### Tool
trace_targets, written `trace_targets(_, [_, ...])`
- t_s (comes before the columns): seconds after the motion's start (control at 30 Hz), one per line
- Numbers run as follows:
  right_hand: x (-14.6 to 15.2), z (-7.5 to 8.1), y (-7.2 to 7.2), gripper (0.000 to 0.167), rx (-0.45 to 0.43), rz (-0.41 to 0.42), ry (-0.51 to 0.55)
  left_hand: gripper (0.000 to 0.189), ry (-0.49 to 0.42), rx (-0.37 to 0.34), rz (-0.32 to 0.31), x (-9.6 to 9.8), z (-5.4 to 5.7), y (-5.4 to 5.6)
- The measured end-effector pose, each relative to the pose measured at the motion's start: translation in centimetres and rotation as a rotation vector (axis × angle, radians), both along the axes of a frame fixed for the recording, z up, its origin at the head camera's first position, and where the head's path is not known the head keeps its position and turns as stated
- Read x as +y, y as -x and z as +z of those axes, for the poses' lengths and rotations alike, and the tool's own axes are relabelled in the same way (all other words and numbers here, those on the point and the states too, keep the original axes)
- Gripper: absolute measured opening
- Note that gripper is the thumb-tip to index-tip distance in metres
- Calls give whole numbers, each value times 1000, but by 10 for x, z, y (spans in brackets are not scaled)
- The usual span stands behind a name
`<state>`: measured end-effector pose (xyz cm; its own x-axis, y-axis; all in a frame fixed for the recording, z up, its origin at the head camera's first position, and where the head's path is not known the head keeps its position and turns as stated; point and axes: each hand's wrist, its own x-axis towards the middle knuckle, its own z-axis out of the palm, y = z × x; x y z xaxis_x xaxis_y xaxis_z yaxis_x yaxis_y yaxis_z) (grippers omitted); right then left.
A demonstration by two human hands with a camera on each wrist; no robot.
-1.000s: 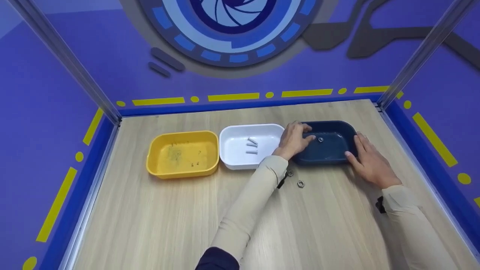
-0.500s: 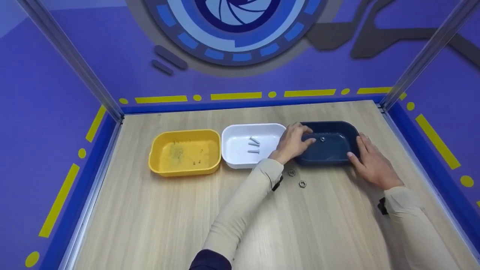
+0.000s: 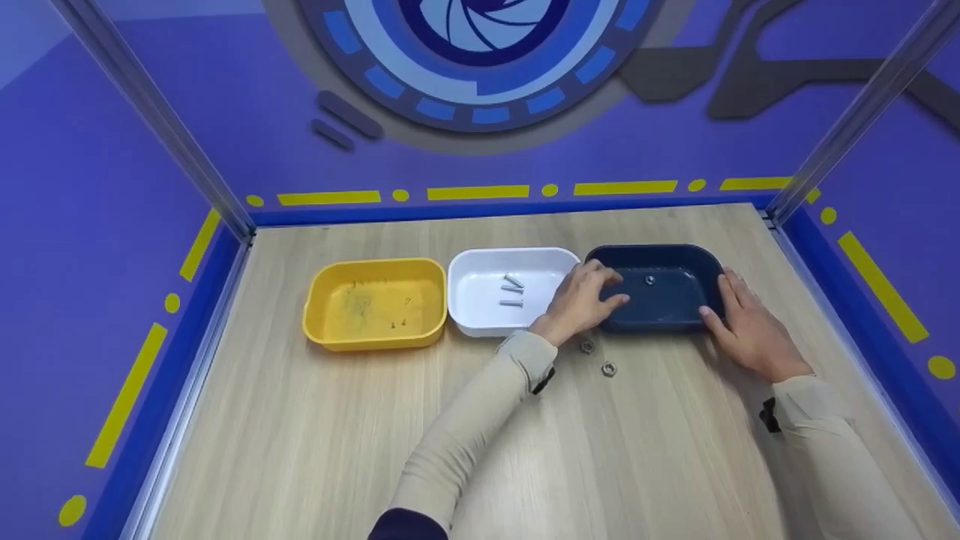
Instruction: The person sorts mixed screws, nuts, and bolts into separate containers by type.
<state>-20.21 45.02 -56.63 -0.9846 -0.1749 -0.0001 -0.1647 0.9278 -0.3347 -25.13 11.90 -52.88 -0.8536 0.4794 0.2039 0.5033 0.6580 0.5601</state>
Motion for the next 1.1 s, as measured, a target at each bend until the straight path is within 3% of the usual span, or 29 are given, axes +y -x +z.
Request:
trace_targets(0.37, [1,-1,-1,86,-21,5,2,38,-116,-83,-15,-13,-11,-12])
trace_targets(0.8, [0,-1,-1,87,-9,-10,6,34,-177,-29,-39,-23,-29,-30])
trace_targets(1.1, [1,1,0,87,-35,2,25,33,-231,20,-85,-22,-30,-43])
